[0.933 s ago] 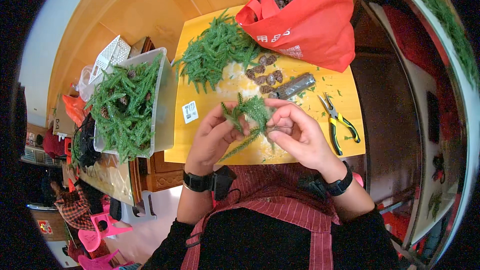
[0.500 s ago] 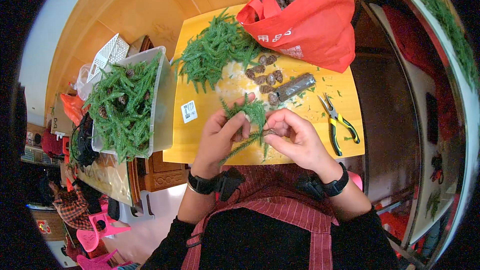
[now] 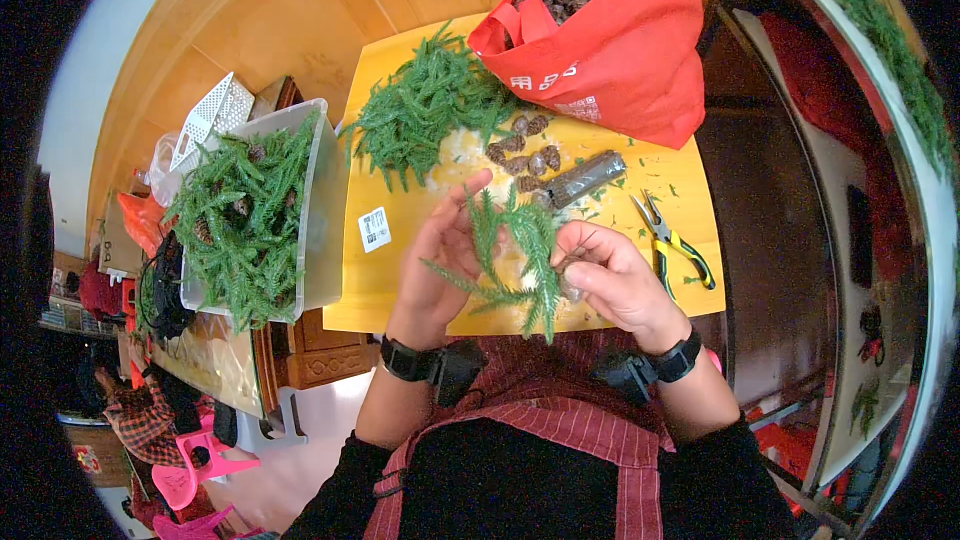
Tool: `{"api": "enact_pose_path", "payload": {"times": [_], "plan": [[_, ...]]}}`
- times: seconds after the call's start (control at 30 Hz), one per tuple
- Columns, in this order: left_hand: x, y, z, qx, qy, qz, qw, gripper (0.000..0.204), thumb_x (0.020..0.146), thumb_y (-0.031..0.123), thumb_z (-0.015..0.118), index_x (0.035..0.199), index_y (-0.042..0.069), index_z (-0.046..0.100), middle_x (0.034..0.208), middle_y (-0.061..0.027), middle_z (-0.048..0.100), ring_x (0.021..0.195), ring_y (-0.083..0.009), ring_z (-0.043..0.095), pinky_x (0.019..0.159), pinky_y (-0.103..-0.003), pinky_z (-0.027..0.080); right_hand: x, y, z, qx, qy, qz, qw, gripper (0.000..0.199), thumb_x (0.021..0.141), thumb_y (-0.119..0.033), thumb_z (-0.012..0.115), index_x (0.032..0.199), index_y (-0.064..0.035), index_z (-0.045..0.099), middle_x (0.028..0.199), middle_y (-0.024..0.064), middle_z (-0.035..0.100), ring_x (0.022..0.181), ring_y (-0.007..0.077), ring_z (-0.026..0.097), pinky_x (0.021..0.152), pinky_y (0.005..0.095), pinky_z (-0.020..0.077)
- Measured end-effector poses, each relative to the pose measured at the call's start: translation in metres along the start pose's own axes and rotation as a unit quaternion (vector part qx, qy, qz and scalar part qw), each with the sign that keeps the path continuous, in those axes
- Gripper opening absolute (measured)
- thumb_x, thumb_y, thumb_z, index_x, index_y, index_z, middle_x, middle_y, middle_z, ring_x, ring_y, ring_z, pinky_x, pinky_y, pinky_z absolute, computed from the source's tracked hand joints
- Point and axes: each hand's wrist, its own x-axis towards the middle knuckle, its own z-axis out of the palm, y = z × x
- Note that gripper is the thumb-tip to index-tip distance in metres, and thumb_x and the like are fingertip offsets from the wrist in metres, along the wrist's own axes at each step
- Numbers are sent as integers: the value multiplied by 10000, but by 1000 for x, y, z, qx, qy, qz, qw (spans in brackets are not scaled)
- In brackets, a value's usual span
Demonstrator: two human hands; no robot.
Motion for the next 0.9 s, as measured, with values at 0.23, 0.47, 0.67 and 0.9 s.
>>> {"api": "enact_pose_path", "payload": {"times": [0.23, 0.47, 0.67, 0.9], "plan": [[-4, -1, 20, 214, -136, 119, 960, 379, 791, 15, 544, 1164, 56, 493, 1158, -89, 503, 1133, -190, 436, 968, -328, 318, -1, 13, -5, 244, -78, 79, 963, 307, 771, -167, 624, 977, 8, 479, 914, 60, 538, 853, 171, 555, 766, 302, 458], [-9, -5, 14, 211, -109, 152, 959, 162, 750, 57, 638, 867, 51, 526, 1137, -127, 522, 1019, -173, 508, 842, -288, 409, 0, 12, 1, 193, -11, 153, 969, 296, 806, -133, 575, 1034, 13, 457, 993, 90, 541, 882, 175, 561, 795, 329, 471], [-16, 2, 22, 396, 49, 156, 903, 215, 700, -58, 630, 848, 42, 510, 952, -46, 559, 715, -71, 509, 563, -185, 388, -1, 0, -15, -121, 264, -161, 943, 139, 865, -127, 481, 988, -61, 482, 909, 26, 522, 741, 87, 470, 645, 225, 383], [-14, 3, 25, 470, 62, 180, 862, 304, 659, -100, 596, 943, 2, 558, 908, -27, 530, 714, -65, 482, 603, -171, 389, -18, -16, 23, -437, 8, -303, 847, 186, 696, 12, 570, 854, -40, 486, 959, 139, 568, 700, 171, 539, 602, 257, 421]]}}
